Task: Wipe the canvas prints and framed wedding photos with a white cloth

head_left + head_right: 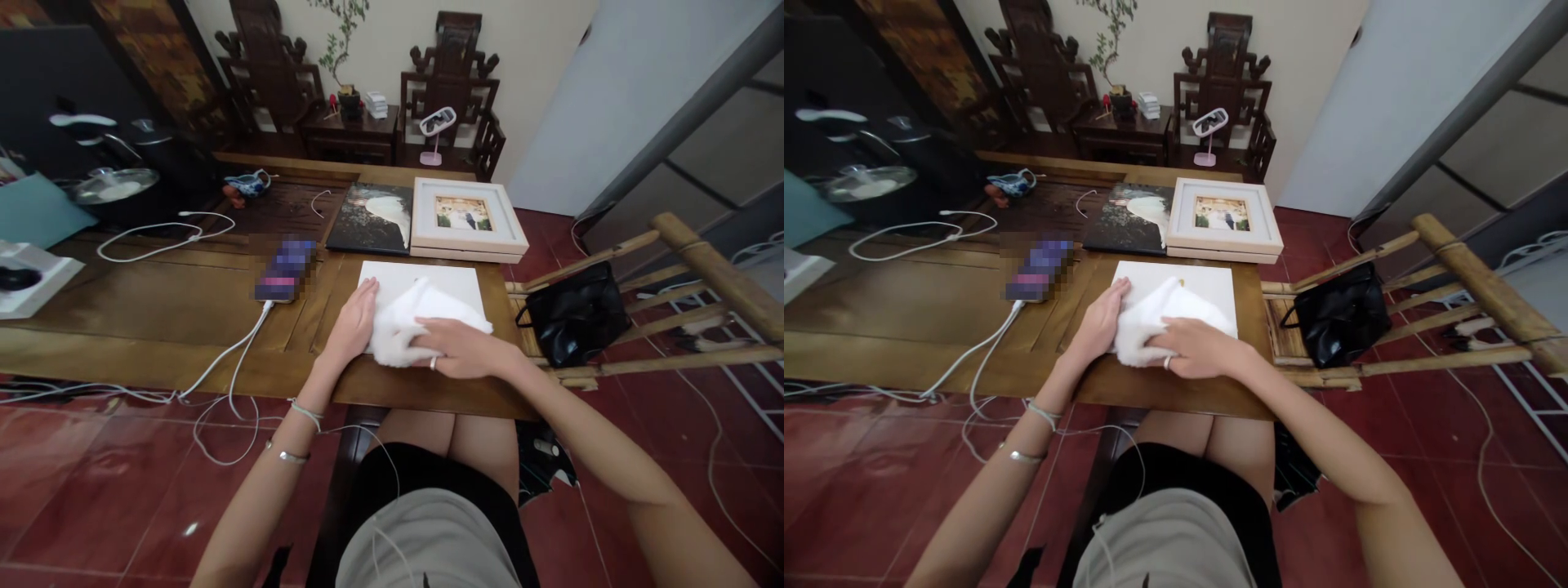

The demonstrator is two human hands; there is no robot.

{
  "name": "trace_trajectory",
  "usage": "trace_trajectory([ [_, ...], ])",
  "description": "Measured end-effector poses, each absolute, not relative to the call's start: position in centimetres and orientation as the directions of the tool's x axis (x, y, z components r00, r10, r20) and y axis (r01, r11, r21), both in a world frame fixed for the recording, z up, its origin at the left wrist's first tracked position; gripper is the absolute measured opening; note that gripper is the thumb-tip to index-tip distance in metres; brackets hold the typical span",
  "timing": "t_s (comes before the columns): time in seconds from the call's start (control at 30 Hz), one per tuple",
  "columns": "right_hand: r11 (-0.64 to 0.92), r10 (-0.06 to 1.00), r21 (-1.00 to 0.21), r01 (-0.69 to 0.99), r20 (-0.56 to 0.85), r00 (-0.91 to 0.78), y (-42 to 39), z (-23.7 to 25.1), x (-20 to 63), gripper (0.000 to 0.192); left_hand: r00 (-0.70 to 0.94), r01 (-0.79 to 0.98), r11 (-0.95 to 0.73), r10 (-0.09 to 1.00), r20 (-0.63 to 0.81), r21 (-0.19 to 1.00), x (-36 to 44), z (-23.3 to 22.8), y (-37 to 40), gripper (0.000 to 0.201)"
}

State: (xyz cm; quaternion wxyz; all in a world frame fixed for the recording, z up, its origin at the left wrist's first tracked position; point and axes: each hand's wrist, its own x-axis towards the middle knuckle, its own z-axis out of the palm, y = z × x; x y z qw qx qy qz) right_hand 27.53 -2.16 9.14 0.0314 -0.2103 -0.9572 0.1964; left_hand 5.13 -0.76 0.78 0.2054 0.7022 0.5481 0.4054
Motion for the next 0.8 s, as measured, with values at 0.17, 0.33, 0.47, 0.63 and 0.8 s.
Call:
trace_trajectory([
  [0.17,0.649,0.676,-0.468,0.600,-0.007,-0.737,2.2,8.8,27.6,0.031,0.241,0.734,-0.410,0.903,0.357,0.541,4.6,-0.5,-0.3,0.049],
  [0.33,0.527,0.819,-0.546,0.652,0.120,-0.561,5.6,7.7,22.3,0.035,0.263,0.744,-0.431,0.891,0.369,0.510,4.1,-0.8,0.0,0.048],
  [0.47,0.508,0.829,-0.580,0.637,0.128,-0.544,6.9,7.6,18.7,0.036,0.268,0.731,-0.441,0.888,0.374,0.521,4.0,-0.6,0.1,0.047],
  [0.63,0.415,0.889,-0.615,0.671,0.116,-0.443,7.3,8.0,21.6,0.040,0.263,0.720,-0.439,0.890,0.373,0.538,4.1,-0.7,0.0,0.047],
  [0.8,0.308,0.949,-0.647,0.697,0.157,-0.274,6.2,7.0,30.0,0.039,0.246,0.716,-0.427,0.894,0.373,0.552,4.2,-0.9,-0.2,0.046],
])
